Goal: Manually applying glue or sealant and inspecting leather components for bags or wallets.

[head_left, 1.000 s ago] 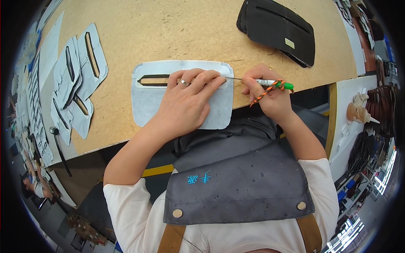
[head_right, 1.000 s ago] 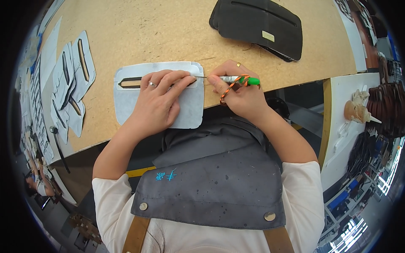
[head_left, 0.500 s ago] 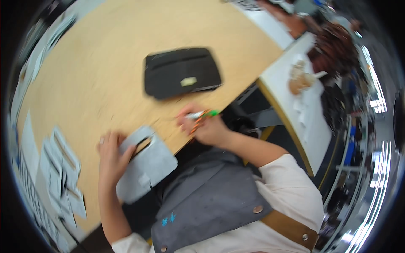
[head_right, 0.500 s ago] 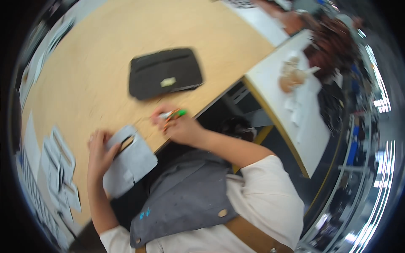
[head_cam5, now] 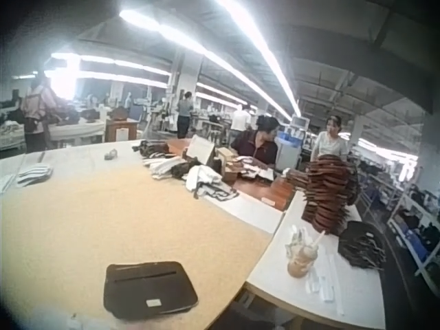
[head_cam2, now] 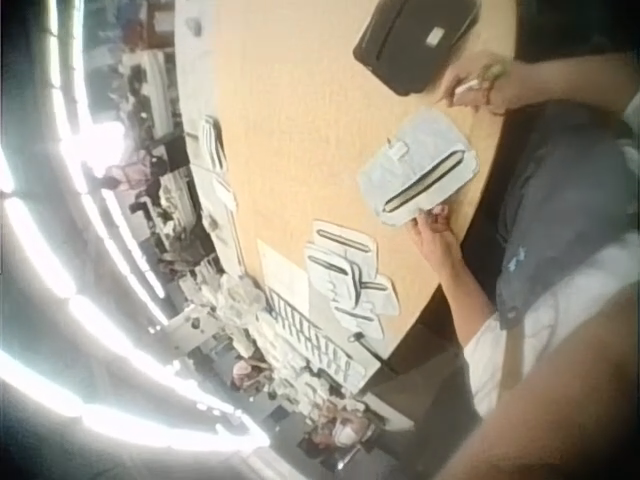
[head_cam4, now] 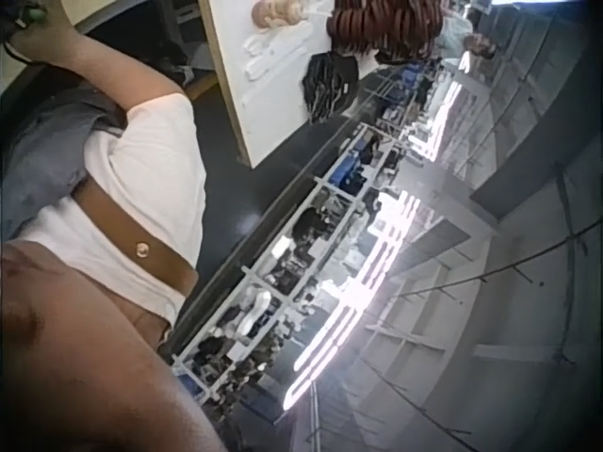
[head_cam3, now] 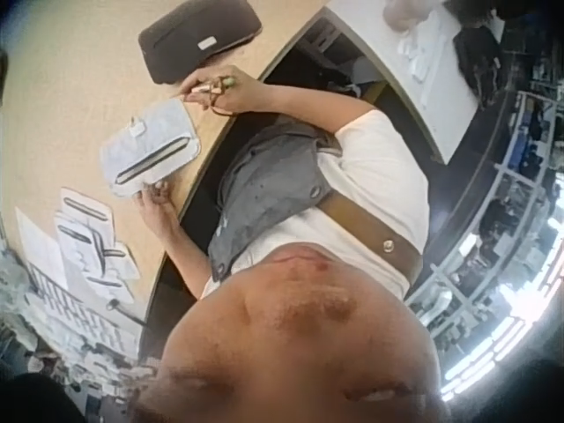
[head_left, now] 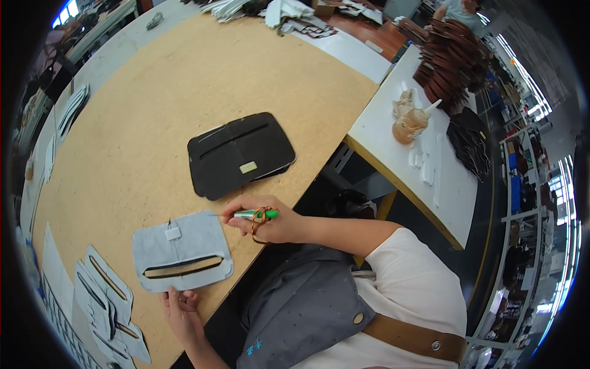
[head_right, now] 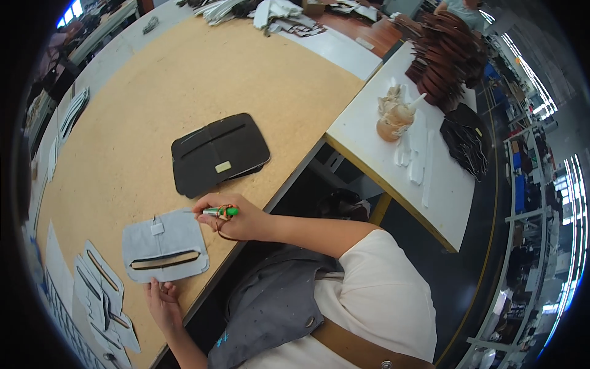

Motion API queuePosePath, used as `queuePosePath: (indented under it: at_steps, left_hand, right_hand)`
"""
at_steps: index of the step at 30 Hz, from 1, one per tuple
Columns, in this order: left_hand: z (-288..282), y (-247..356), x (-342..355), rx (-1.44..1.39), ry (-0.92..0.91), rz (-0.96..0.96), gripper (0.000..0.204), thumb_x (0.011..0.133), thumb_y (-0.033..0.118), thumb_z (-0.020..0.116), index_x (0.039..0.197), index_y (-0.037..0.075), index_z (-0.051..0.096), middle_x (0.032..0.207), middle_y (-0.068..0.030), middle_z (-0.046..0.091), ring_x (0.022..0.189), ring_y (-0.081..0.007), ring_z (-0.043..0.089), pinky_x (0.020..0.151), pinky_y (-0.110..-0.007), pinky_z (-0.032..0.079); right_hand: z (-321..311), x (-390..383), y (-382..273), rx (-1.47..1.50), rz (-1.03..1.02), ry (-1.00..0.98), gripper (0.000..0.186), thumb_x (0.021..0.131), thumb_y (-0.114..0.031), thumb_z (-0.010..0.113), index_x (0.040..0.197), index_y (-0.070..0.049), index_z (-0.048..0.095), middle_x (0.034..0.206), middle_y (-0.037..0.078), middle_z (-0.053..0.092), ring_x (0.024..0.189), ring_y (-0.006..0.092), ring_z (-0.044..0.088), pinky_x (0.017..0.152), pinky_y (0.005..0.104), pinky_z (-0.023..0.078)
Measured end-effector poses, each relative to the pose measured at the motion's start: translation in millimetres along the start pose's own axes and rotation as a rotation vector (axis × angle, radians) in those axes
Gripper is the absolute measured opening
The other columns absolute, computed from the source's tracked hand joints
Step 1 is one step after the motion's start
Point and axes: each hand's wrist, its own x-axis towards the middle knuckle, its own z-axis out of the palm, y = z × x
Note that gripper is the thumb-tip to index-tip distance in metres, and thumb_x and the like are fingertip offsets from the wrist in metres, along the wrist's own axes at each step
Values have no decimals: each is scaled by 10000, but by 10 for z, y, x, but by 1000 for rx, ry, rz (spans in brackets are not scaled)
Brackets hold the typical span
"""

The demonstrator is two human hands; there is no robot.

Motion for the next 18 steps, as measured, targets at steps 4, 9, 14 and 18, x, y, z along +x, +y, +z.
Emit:
queuePosePath:
  at_steps: [4, 9, 14, 18]
  left_hand:
    - [79, 35, -145, 283, -94, -155, 294, 957, 166, 433, 1200, 0, 432, 957, -121, 598, 740, -168, 632, 665, -286, 542]
    - [313, 156, -204, 787, -295, 117, 128, 905, 92, 523, 915, -4, 607, 739, -70, 613, 615, -104, 556, 573, -220, 452]
    - [530, 199, 40, 1258, -447, 700, 129, 784, 36, 620, 911, 59, 616, 965, -70, 611, 924, -231, 562, 792, -342, 419]
    - [555, 67, 222, 1290, -585, 806, 166, 772, 62, 631, 935, 81, 606, 1063, -29, 598, 1057, -228, 522, 902, -378, 369]
  right_hand:
    - [3, 75, 91, -267, -236, -1, 129, 824, -37, 644, 951, -18, 633, 868, 93, 627, 790, 163, 598, 692, 254, 469]
    - [-30, 101, 115, -242, -146, -73, 127, 863, -78, 604, 968, -12, 632, 902, 91, 632, 805, 161, 603, 724, 264, 481]
    - [31, 78, 115, -56, 88, -136, 182, 924, -152, 532, 938, 15, 604, 873, 63, 612, 760, 116, 599, 710, 242, 483]
    - [94, 51, 175, -28, 124, -190, 196, 932, -166, 518, 887, 18, 569, 829, 50, 596, 738, 107, 593, 690, 236, 480]
